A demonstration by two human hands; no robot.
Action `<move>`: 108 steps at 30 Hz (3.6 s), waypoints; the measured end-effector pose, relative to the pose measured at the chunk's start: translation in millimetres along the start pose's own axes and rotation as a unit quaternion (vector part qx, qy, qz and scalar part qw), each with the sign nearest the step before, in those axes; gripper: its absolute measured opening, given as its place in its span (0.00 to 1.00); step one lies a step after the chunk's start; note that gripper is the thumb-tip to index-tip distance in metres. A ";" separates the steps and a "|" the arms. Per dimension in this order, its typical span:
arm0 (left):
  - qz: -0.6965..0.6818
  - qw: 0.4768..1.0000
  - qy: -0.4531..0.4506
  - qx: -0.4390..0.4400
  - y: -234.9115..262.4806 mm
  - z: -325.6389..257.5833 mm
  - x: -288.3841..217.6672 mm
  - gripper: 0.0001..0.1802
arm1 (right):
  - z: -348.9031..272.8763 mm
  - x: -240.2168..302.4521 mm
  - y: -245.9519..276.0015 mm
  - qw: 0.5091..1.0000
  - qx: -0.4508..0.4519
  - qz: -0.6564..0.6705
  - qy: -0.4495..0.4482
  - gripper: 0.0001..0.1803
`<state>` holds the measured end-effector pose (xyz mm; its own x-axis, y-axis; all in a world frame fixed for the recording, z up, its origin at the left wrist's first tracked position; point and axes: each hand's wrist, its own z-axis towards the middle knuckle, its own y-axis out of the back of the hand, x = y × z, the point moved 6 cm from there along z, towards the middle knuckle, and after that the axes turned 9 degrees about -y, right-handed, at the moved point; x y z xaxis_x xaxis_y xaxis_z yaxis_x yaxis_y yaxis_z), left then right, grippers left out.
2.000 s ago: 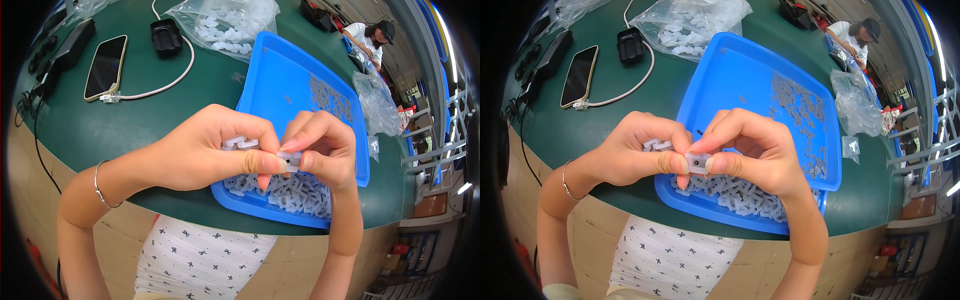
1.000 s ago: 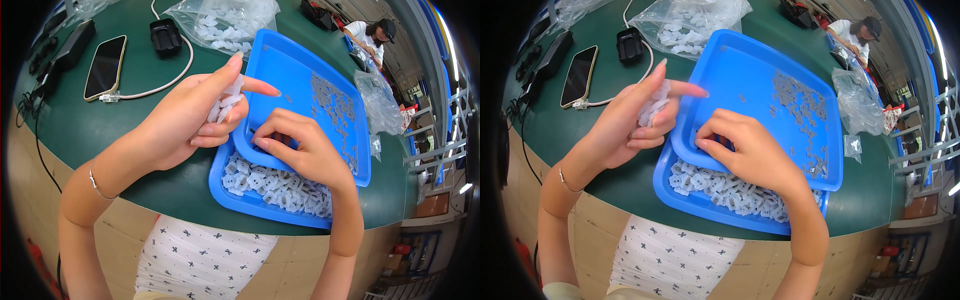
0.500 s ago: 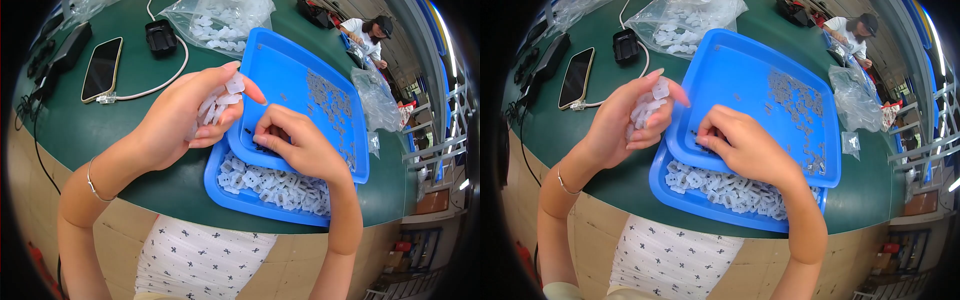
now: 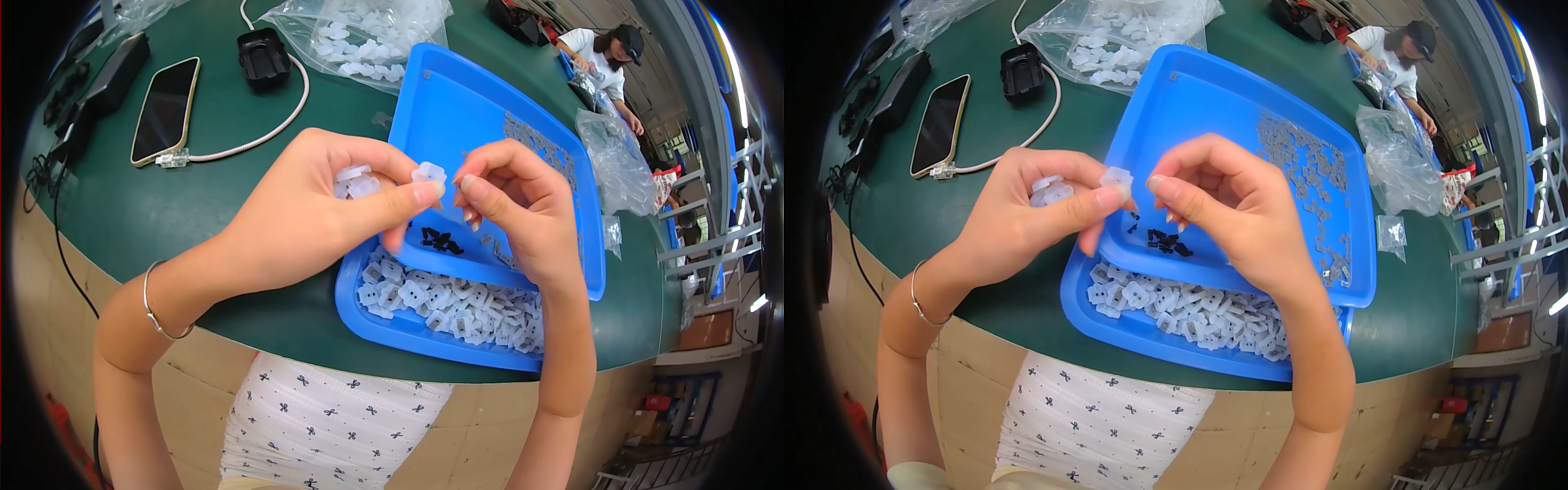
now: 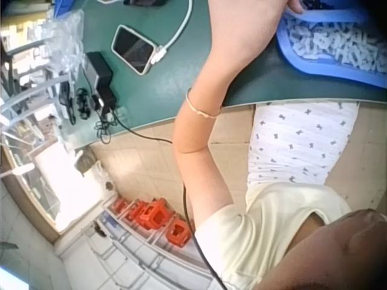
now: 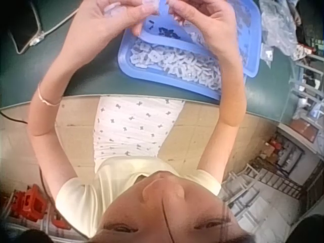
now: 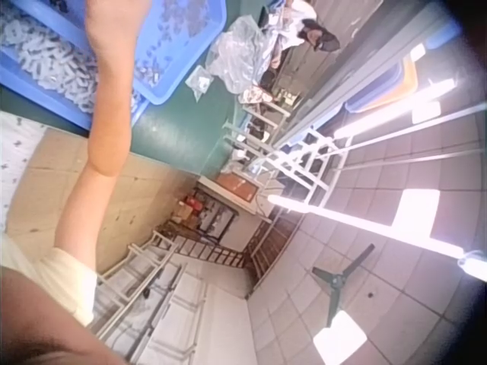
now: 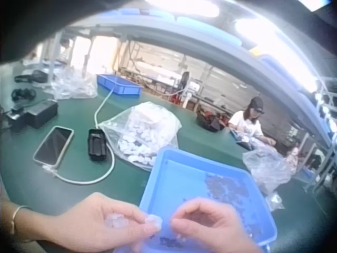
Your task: The person inserts small metal components into plastic housings by hand on a workbench.
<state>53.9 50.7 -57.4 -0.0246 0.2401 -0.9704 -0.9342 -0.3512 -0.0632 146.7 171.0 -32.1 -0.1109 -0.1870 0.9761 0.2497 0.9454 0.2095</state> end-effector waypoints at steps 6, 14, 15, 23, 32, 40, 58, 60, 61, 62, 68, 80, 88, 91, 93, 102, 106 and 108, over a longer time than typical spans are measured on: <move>0.022 0.999 0.012 0.024 -6.3 -3.0 -0.1 0.09 | -1.3 5.0 1.0 0.999 -0.008 0.025 0.028 0.10; 0.151 0.981 -0.093 0.077 -10.5 -4.2 -8.3 0.08 | -12.8 28.8 -2.0 0.973 -0.083 -0.153 0.155 0.11; 0.166 0.977 -0.113 0.075 -10.4 -4.3 -9.1 0.08 | -13.2 30.0 -0.8 0.973 -0.083 -0.152 0.154 0.11; 0.227 0.957 -0.148 0.101 -12.5 -3.8 -10.0 0.08 | -15.4 31.1 -6.8 0.967 -0.041 -0.215 0.131 0.10; 0.225 0.944 -0.224 0.086 -14.5 -5.2 -17.4 0.09 | -15.5 22.8 -4.7 0.987 -0.017 -0.141 0.075 0.06; 0.226 0.937 -0.256 0.065 -14.8 -5.9 -16.9 0.07 | -16.6 24.4 -8.3 0.984 -0.009 -0.165 0.070 0.06; 0.279 0.912 -0.288 0.089 -19.5 -10.1 -22.2 0.07 | -19.6 20.6 -17.2 0.982 0.017 -0.170 0.080 0.04; 0.257 0.939 -0.188 0.128 -22.2 -10.4 -19.3 0.08 | -20.3 21.5 -18.5 0.980 0.018 -0.177 0.085 0.04; 0.257 0.939 -0.188 0.128 -22.4 -11.2 -19.0 0.08 | -20.7 23.7 -17.9 0.980 0.005 -0.180 0.088 0.04; 0.240 0.943 -0.194 0.124 -22.5 -11.9 -19.6 0.08 | -21.1 25.1 -17.1 0.979 -0.007 -0.184 0.091 0.04; 0.201 0.947 -0.226 0.105 -18.7 -12.6 -17.5 0.06 | -21.2 25.1 -19.6 0.977 -0.007 -0.179 0.112 0.04; 0.146 0.966 -0.211 0.043 -10.8 -9.2 -16.2 0.04 | -23.1 27.2 -19.9 0.978 -0.026 -0.168 0.117 0.07; 0.143 0.981 -0.127 0.046 -8.8 -10.4 -11.6 0.05 | -20.3 19.1 -22.7 0.982 -0.018 -0.164 0.089 0.08; 0.147 0.975 -0.161 0.034 -9.3 -10.6 -11.4 0.05 | -19.6 18.6 -24.2 0.982 -0.025 -0.167 0.088 0.07; 0.091 0.982 -0.166 0.019 -10.3 -9.9 -11.0 0.05 | -19.4 19.1 -24.0 0.982 -0.026 -0.162 0.088 0.07; 0.020 0.997 -0.067 0.045 -11.4 -9.9 -7.3 0.06 | -17.2 14.0 -28.3 0.995 0.013 -0.069 0.067 0.07; -0.016 0.997 -0.059 0.042 -11.5 -9.0 -8.7 0.07 | -19.5 20.5 -30.4 0.984 0.002 -0.129 0.124 0.07; -0.031 0.997 -0.055 0.054 -12.6 -9.5 -10.7 0.08 | -19.9 21.9 -31.9 0.979 0.002 -0.143 0.146 0.08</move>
<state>69.3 44.0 -48.5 0.0010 0.3576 -0.9339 -0.9678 -0.2345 -0.0909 155.4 131.5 -16.2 0.1040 -0.5128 0.8522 0.2450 0.8436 0.4778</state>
